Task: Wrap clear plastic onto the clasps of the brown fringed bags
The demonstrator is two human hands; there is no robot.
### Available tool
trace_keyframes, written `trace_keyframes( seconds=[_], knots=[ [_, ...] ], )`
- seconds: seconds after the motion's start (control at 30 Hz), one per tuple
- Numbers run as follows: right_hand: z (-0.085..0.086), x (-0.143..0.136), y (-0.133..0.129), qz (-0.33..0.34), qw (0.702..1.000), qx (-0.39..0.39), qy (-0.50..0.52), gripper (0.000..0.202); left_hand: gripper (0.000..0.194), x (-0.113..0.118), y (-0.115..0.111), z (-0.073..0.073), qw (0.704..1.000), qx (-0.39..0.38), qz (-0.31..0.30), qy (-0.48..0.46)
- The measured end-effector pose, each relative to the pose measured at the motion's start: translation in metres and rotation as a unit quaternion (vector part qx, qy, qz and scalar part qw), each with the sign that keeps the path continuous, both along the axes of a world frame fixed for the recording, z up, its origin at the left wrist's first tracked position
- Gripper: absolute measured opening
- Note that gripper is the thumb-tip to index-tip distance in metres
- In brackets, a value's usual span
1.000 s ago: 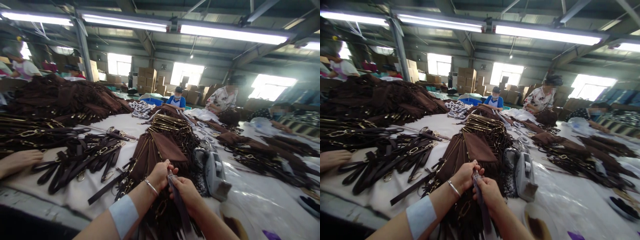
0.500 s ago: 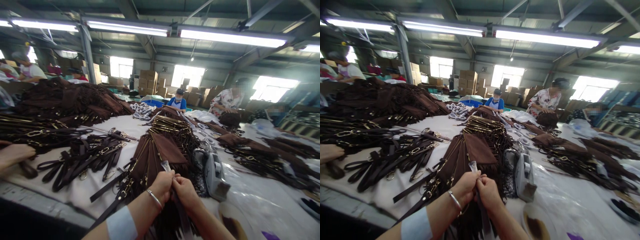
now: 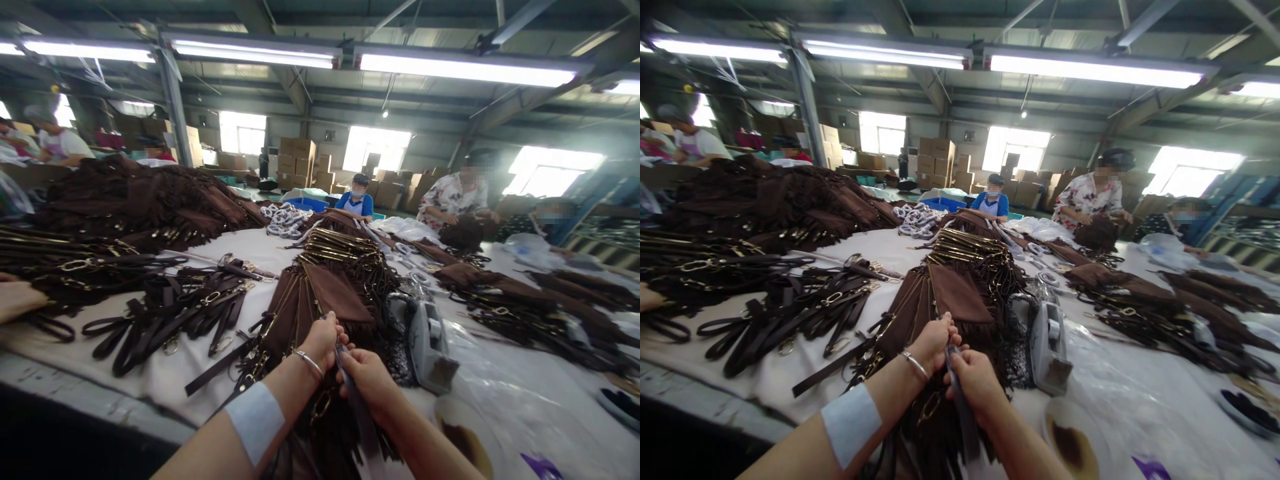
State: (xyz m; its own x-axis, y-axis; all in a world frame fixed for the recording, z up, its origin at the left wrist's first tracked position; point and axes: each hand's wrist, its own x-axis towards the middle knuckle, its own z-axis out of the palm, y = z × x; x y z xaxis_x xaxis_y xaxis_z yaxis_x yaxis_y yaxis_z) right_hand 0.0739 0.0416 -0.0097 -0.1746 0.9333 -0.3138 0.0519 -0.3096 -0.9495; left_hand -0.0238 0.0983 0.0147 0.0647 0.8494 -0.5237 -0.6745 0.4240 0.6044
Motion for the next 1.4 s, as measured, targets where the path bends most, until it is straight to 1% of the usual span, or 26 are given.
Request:
trace_keyframes(
  seconds=[0.13, 0.3, 0.47, 0.57, 0.67, 0.73, 0.83, 0.93, 1.03, 1.1, 1.23, 1.33, 1.4],
  knots=[
    [0.004, -0.004, 0.009, 0.029, 0.999, -0.020, 0.003, 0.042, 0.028, 0.003, 0.001, -0.004, 0.999, -0.007, -0.003, 0.033],
    [0.006, -0.008, 0.025, 0.021, 0.999, -0.019, -0.034, 0.040, 0.034, 0.000, 0.001, -0.006, 0.999, -0.003, -0.032, 0.036],
    [0.016, -0.002, 0.040, 0.030, 0.994, 0.032, -0.095, 0.033, 0.036, -0.008, 0.005, -0.007, 0.999, 0.005, -0.051, 0.019],
    [0.024, -0.003, 0.049, 0.022, 0.990, 0.051, -0.126, 0.025, 0.036, -0.011, 0.008, -0.003, 0.997, 0.007, -0.080, 0.008],
    [0.031, -0.008, 0.056, 0.013, 0.990, 0.039, -0.134, 0.024, 0.034, -0.013, 0.007, 0.005, 0.994, 0.009, -0.110, -0.003],
    [0.033, -0.012, 0.058, 0.002, 0.992, 0.028, -0.122, 0.023, 0.031, -0.015, 0.000, 0.010, 0.992, 0.016, -0.123, -0.014],
    [0.034, -0.017, 0.059, -0.021, 0.995, 0.013, -0.093, 0.021, 0.028, -0.020, -0.025, 0.013, 0.988, 0.030, -0.152, -0.012],
    [0.032, -0.020, 0.058, -0.042, 0.997, 0.001, -0.066, 0.017, 0.024, -0.029, -0.055, 0.009, 0.981, 0.042, -0.185, 0.033],
    [0.026, -0.023, 0.059, -0.056, 0.997, -0.010, -0.044, 0.014, 0.020, -0.036, -0.074, 0.004, 0.978, 0.041, -0.198, 0.049],
    [0.020, -0.027, 0.059, -0.064, 0.997, -0.016, -0.029, 0.014, 0.020, -0.038, -0.080, 0.001, 0.979, 0.035, -0.193, 0.057],
    [0.009, -0.036, 0.056, -0.084, 0.996, -0.026, 0.002, 0.016, 0.022, -0.040, -0.085, -0.006, 0.983, 0.019, -0.161, 0.083],
    [0.003, -0.039, 0.052, -0.102, 0.994, -0.031, 0.033, 0.015, 0.033, -0.045, -0.084, -0.009, 0.984, 0.004, -0.165, 0.060],
    [0.002, -0.040, 0.050, -0.115, 0.992, -0.029, 0.049, 0.015, 0.042, -0.051, -0.080, -0.006, 0.982, -0.028, -0.184, 0.031]
  ],
)
